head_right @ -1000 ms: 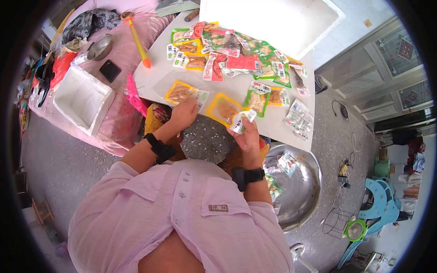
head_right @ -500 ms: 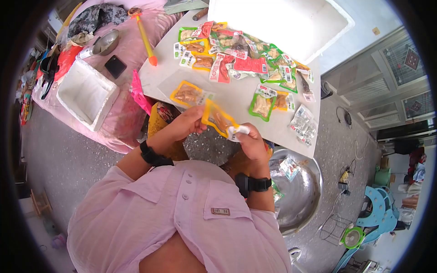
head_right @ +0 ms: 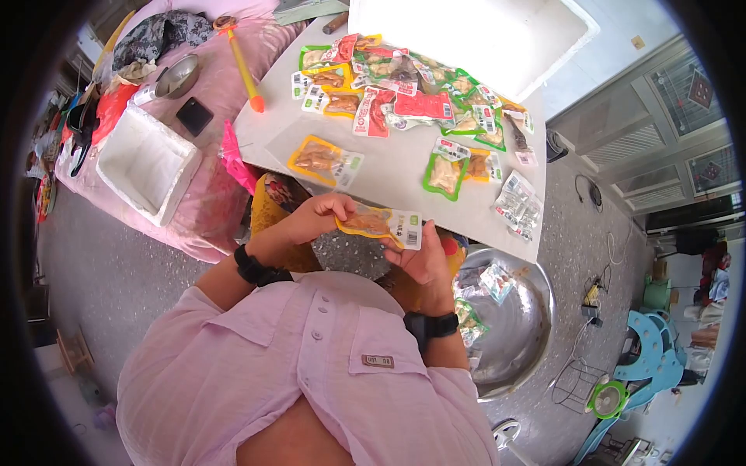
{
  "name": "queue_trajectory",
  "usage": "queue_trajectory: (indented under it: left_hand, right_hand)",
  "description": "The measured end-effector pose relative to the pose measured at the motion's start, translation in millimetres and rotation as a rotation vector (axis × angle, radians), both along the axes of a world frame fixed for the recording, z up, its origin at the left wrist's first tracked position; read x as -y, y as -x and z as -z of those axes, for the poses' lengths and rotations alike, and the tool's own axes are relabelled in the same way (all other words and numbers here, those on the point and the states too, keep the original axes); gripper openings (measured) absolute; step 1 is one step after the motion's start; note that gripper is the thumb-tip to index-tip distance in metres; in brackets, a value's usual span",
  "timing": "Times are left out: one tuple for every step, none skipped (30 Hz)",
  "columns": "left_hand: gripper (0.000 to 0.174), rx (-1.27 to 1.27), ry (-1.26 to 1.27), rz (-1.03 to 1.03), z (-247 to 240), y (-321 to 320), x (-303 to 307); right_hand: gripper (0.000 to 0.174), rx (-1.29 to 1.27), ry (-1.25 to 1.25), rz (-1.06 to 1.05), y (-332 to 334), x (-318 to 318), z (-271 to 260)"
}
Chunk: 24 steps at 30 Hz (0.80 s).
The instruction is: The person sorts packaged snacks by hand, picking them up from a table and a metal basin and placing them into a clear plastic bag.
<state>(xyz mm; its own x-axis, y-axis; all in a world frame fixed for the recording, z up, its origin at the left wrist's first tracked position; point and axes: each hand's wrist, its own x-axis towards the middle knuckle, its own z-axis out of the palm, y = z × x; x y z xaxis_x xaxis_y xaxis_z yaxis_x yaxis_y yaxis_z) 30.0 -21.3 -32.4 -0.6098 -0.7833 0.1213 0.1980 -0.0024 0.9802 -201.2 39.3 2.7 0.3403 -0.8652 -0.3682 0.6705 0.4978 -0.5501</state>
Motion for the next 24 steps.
queue_trajectory:
  left_hand:
    - [0.013,0.064,0.083,0.013,-2.7,0.5,-0.5]
    - [0.013,0.129,0.212,0.049,-7.1,0.8,0.8]
    - [0.012,0.194,0.343,0.085,-17.3,1.4,2.9]
    - [0.011,0.258,0.474,0.121,-22.6,2.1,4.2]
    - [0.011,0.265,0.471,0.097,-21.1,2.6,3.9]
    - [0.012,0.273,0.467,0.073,-18.4,3.1,3.2]
    - [0.013,0.282,0.463,0.05,-17.1,3.4,2.8]
    - [0.015,0.345,0.478,-0.107,-17.1,4.0,5.8]
    - [0.017,0.408,0.491,-0.264,-20.1,5.2,11.5]
    - [0.019,0.469,0.503,-0.421,-24.1,6.3,16.4]
    - [0.025,0.675,0.419,-0.492,-29.7,5.5,19.4]
    - [0.025,0.781,0.486,-0.505,-29.5,6.8,21.6]
    - [0.026,0.887,0.555,-0.519,-28.9,8.3,23.8]
    - [0.027,0.992,0.624,-0.531,-28.0,9.8,26.1]
    - [0.027,1.052,0.604,-0.5,-26.7,11.8,28.9]
    - [0.026,1.112,0.585,-0.468,-24.8,14.1,32.0]
    - [0.026,1.17,0.565,-0.433,-22.0,15.8,34.8]
    - [0.023,1.171,0.573,-0.435,-17.0,16.4,38.4]
    - [0.021,1.172,0.582,-0.436,-12.2,16.4,42.2]
    - [0.019,1.173,0.589,-0.439,-8.0,16.1,44.2]
    - [0.018,1.165,0.563,-0.439,-9.3,16.0,43.6]
    - [0.017,1.156,0.537,-0.441,-12.0,16.0,42.8]
    - [0.016,1.147,0.513,-0.443,-14.0,16.1,42.9]
    - [0.016,1.123,0.509,-0.451,-14.5,15.4,42.7]
  right_hand:
    - [0.042,0.04,-0.031,-0.059,-1.8,-2.7,1.1]
    - [0.039,0.052,-0.051,-0.058,-2.1,-4.7,5.4]
    - [0.037,0.063,-0.069,-0.058,-1.4,-5.8,13.5]
    - [0.035,0.074,-0.086,-0.058,-0.2,-5.8,21.2]
    - [0.032,0.02,-0.066,-0.044,2.7,-4.4,28.4]
    - [0.03,-0.034,-0.047,-0.03,5.0,-1.8,31.6]
    - [0.028,-0.087,-0.027,-0.016,6.5,0.4,34.0]
    - [0.028,-0.119,-0.023,0.034,7.3,1.6,35.6]
    - [0.027,-0.151,-0.019,0.083,3.8,3.2,28.8]
    - [0.027,-0.184,-0.015,0.132,0.3,4.9,24.7]
    - [0.028,-0.196,-0.001,0.183,-2.5,6.8,24.4]
    - [0.028,-0.21,0.014,0.234,-5.4,8.9,24.1]
    - [0.028,-0.223,0.029,0.285,-8.2,10.9,23.5]
    - [0.028,-0.22,0.044,0.293,-11.3,12.3,22.2]
    - [0.027,-0.217,0.058,0.301,-14.5,13.4,20.5]
    - [0.027,-0.214,0.072,0.309,-17.6,14.9,19.7]
    - [0.027,-0.221,0.064,0.326,-20.8,16.5,20.1]
    - [0.027,-0.228,0.056,0.345,-23.7,18.3,20.5]
    - [0.027,-0.236,0.048,0.365,-25.8,20.2,20.8]
    - [0.027,-0.237,0.044,0.369,-27.3,21.4,20.9]
    - [0.028,-0.239,0.039,0.372,-28.9,22.3,21.0]
    - [0.028,-0.241,0.035,0.375,-29.8,23.3,21.0]
    - [0.028,-0.248,0.033,0.371,-30.1,24.8,20.9]
    - [0.028,-0.254,0.031,0.368,-30.5,26.2,21.0]
